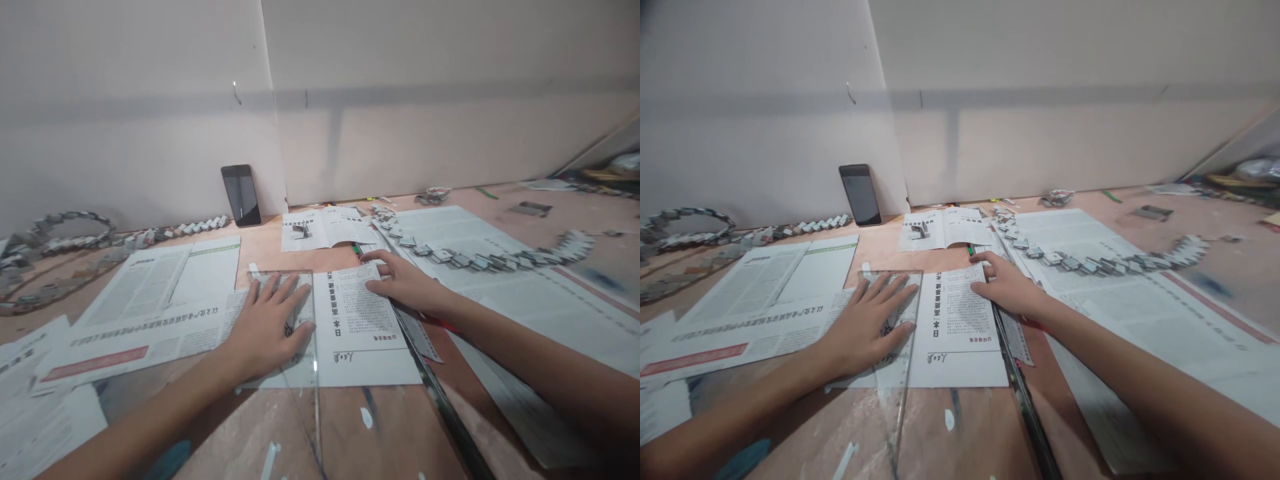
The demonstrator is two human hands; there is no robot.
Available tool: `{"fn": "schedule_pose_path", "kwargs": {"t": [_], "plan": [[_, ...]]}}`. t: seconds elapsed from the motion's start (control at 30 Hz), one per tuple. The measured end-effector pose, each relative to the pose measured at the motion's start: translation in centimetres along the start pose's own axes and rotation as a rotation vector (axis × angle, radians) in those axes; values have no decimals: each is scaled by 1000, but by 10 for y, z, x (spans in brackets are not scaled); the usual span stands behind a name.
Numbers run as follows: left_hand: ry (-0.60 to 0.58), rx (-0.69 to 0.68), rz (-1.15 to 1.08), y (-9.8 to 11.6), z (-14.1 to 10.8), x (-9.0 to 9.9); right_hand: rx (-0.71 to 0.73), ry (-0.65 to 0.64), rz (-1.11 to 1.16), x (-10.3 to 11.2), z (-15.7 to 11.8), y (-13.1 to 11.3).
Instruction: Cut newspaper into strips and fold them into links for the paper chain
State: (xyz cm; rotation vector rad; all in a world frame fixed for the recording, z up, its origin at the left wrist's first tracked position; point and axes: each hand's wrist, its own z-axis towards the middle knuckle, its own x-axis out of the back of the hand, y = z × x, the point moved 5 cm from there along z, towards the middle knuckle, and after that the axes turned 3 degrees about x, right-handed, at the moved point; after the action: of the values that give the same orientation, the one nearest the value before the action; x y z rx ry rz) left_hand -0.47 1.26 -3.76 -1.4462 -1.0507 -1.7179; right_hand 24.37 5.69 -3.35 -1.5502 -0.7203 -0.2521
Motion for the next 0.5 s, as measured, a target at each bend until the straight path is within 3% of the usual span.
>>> {"fn": "schedule_pose_path", "kwargs": {"t": [0.5], "plan": [[-35,16,42,1,1,-1,-28,-11,30,-1,-3,-8]]}}
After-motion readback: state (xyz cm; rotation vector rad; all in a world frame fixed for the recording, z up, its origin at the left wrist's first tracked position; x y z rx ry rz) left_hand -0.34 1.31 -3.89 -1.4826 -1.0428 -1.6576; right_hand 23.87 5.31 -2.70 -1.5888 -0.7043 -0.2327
